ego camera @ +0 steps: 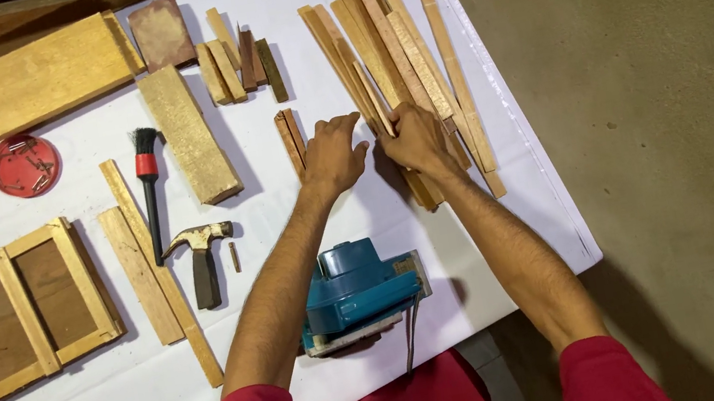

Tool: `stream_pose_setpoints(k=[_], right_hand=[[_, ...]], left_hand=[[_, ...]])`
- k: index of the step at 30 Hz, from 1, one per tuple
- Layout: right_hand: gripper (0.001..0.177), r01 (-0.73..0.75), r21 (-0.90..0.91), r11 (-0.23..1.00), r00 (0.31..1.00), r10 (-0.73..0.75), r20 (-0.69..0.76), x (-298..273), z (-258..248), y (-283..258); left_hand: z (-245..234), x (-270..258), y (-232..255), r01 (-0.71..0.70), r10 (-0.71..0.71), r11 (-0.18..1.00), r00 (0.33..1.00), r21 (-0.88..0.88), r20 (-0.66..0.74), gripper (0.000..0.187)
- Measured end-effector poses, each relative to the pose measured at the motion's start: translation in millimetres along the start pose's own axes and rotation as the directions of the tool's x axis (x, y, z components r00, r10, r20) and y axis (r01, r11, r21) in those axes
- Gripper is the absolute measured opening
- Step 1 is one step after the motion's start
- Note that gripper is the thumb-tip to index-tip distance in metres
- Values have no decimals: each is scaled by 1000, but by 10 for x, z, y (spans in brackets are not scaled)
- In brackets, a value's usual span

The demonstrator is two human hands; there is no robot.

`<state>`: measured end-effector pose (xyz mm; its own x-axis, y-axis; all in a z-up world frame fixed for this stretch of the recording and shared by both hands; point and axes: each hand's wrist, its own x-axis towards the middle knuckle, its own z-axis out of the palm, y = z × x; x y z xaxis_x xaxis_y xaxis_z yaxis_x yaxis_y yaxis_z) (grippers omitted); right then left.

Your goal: The person assembles a wooden frame on a workbench. They take nails from a toolbox, hammer nails into the frame, sort and select wood strips, measure the frame with a tape measure, mark a strip, and brush debris off the frame while pressing the joints together.

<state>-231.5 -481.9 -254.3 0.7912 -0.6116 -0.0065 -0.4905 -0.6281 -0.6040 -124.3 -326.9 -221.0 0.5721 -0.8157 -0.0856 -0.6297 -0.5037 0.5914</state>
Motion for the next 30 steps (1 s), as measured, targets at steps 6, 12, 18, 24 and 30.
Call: stream_pose_setpoints(k=[6,12,18,24,30], right_hand=[[31,-124,63,990,990,120,69,27,-98,-187],[29,42,136,990,992,-57,114,44,120,-610],[22,50,104,993,950,-80,301,49,713,-548],[40,153,-96,984,941,-115,317,-42,403,-745],[41,68,-55,996,986,-59,155,-50,-56,-573]], left_hand=[[-195,-183,-129,57,-58,998,997,-16,-57,54],[-435,-357,-255,165,-166,986,982,-18,-94,57],[-412,-618,-468,247,-247,968,969,48,-19,56],[-438,-695,-468,256,-257,964,966,72,5,52],[-439,-334,-336,99,-87,987,991,127,-99,52]])
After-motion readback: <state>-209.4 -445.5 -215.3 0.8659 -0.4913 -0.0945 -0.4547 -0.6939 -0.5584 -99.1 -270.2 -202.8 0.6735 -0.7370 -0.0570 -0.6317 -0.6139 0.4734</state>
